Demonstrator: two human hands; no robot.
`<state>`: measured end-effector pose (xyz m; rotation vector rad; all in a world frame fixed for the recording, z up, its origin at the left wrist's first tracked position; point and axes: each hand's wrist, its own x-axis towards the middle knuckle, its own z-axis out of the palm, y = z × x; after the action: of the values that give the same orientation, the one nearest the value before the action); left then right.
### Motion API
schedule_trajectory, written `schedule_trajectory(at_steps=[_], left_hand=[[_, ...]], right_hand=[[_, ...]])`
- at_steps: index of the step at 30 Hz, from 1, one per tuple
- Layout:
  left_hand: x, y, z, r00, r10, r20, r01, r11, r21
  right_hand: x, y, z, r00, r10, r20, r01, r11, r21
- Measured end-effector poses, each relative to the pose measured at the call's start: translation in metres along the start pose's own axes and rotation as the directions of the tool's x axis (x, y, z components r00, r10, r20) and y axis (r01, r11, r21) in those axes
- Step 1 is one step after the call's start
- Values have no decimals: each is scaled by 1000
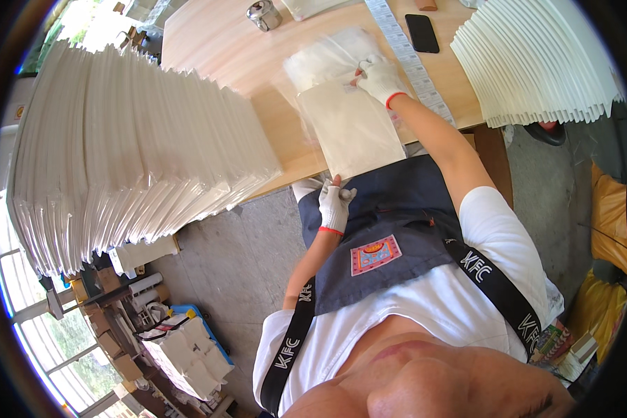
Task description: The person places individual paper boards into plastic sleeves, peels the adhesive backing, and seals the bags before stacking them.
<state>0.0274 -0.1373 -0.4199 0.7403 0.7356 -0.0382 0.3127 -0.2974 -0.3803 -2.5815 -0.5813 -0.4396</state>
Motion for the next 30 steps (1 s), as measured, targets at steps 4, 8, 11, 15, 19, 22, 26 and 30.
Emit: schedule_trajectory(at_steps=[4,8,11,15,19,22,26,30], left_hand=[[-13,25,17,993,84,89,-92,991,94],[-27,69,52,931,216,295,-258,960,110],[-60,99,96,870,302,390,-433,846,311],[-128,159,126,788,282,547,-598,562,571],[-212,236,129,348,497,795,-863,-162,478],[-265,284,145,217,730,648,-873,-153,464],[-318,378,140,-304,846,438,-440,-532,724],[-315,521,113,-52,945,323,-789,-237,567]], right_hand=[[-18,-3,-43,968,240,-73,-212,937,277],[-80,17,-111,834,301,463,-406,902,145],[-124,-18,-141,509,224,831,-815,435,382],[-146,-46,-137,772,303,559,-554,-109,825],[-72,-112,-199,972,68,224,-224,-10,975],[3,-159,-246,998,-58,3,5,141,990],[118,-280,-305,872,-454,-184,281,155,947],[172,-374,-346,867,-494,67,-22,97,995]])
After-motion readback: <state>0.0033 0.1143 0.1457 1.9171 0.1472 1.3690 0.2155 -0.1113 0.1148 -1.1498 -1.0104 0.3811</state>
